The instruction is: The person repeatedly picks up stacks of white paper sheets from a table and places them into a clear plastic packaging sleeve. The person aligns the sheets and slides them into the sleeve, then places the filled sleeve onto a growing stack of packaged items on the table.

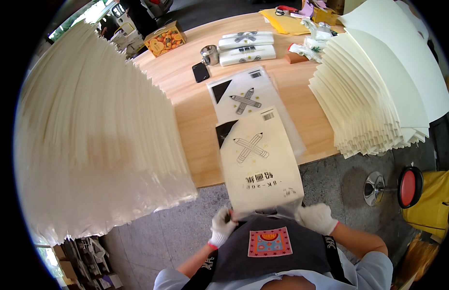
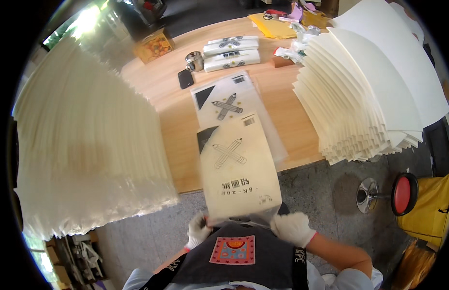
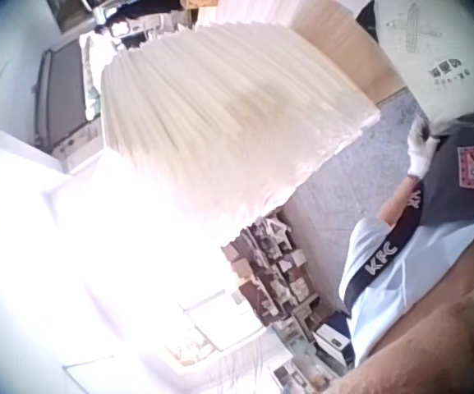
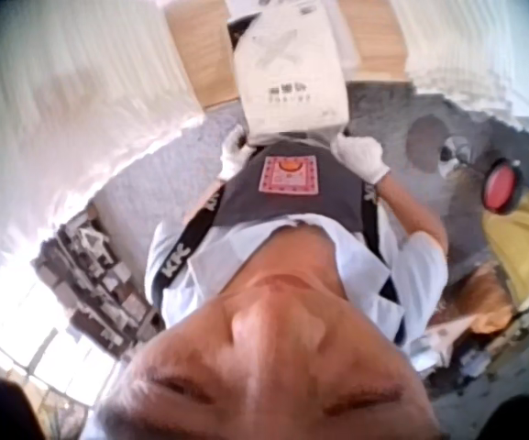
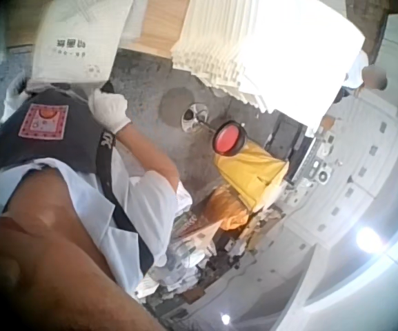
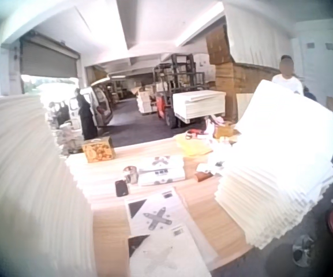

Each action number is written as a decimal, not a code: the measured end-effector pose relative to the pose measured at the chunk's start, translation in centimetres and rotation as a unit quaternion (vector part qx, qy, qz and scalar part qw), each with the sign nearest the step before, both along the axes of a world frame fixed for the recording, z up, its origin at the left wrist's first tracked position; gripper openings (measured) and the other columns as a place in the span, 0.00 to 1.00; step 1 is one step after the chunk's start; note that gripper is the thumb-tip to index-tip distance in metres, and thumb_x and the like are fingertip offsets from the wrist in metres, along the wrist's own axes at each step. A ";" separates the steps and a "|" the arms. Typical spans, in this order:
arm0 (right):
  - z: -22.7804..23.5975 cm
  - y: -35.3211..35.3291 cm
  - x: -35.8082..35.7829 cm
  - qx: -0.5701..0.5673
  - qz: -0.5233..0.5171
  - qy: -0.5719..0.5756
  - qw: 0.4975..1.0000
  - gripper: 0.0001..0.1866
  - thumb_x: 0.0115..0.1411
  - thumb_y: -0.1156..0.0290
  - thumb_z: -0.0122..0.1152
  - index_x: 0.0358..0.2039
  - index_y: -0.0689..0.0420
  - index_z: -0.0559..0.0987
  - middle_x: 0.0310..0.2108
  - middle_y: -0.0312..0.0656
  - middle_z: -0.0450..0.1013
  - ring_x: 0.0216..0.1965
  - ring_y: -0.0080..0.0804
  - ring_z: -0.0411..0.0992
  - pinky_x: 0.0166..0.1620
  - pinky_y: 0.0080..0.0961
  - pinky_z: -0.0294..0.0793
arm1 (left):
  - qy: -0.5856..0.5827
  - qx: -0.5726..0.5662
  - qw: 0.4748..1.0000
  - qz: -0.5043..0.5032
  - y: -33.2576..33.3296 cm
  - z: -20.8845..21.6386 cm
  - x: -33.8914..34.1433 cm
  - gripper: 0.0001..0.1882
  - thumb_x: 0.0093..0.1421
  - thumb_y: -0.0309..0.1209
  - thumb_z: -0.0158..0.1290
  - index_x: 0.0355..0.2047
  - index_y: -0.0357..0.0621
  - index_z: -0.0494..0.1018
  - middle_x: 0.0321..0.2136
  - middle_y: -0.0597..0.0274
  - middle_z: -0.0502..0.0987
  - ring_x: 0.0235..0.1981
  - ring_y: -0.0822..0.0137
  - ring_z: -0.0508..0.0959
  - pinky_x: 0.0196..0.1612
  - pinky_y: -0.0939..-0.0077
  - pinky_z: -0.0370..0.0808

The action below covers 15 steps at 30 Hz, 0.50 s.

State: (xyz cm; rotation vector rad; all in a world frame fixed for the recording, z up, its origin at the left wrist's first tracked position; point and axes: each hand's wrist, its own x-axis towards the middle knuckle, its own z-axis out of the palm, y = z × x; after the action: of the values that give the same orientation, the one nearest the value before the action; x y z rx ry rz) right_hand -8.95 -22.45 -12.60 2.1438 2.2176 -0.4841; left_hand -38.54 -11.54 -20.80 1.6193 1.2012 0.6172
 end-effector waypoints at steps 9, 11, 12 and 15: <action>-4.2 -0.1 4.2 -0.149 -0.040 0.065 0.986 0.16 0.58 0.59 0.41 0.29 0.51 0.78 0.28 0.49 0.75 0.31 0.49 0.74 0.35 0.45 0.71 | 0.190 0.032 0.980 0.043 -1.4 -5.4 -3.7 0.09 0.51 0.32 0.54 0.28 0.44 0.66 0.22 0.55 0.74 0.25 0.59 0.77 0.29 0.66 0.73; -7.2 0.4 6.0 -0.092 -0.161 0.149 0.971 0.18 0.60 0.58 0.40 0.32 0.52 0.78 0.30 0.51 0.75 0.35 0.51 0.73 0.38 0.45 0.70 | 0.055 -0.038 0.984 0.163 -1.1 -6.4 -3.9 0.10 0.55 0.35 0.53 0.30 0.42 0.67 0.25 0.58 0.74 0.26 0.67 0.75 0.31 0.71 0.73; -8.3 1.6 6.6 -0.060 -0.296 0.214 0.929 0.18 0.61 0.57 0.40 0.32 0.53 0.78 0.32 0.51 0.75 0.35 0.53 0.73 0.39 0.45 0.70 | -0.026 -0.085 0.965 0.248 0.3 -6.9 -2.4 0.12 0.57 0.37 0.52 0.32 0.41 0.68 0.27 0.59 0.74 0.28 0.69 0.74 0.32 0.73 0.73; -12.9 4.7 5.8 -0.068 -0.377 0.428 0.818 0.22 0.62 0.54 0.42 0.41 0.58 0.76 0.36 0.49 0.75 0.35 0.43 0.74 0.38 0.35 0.71 | -0.158 -0.309 0.916 0.202 5.3 -8.8 0.5 0.17 0.60 0.42 0.50 0.38 0.38 0.70 0.29 0.59 0.75 0.32 0.68 0.74 0.34 0.76 0.72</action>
State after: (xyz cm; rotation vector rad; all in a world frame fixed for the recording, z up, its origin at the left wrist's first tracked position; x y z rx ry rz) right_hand -3.17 -17.80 -25.55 3.0202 1.2505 -1.8729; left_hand -38.01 -6.25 -29.63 0.7136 1.3200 0.6398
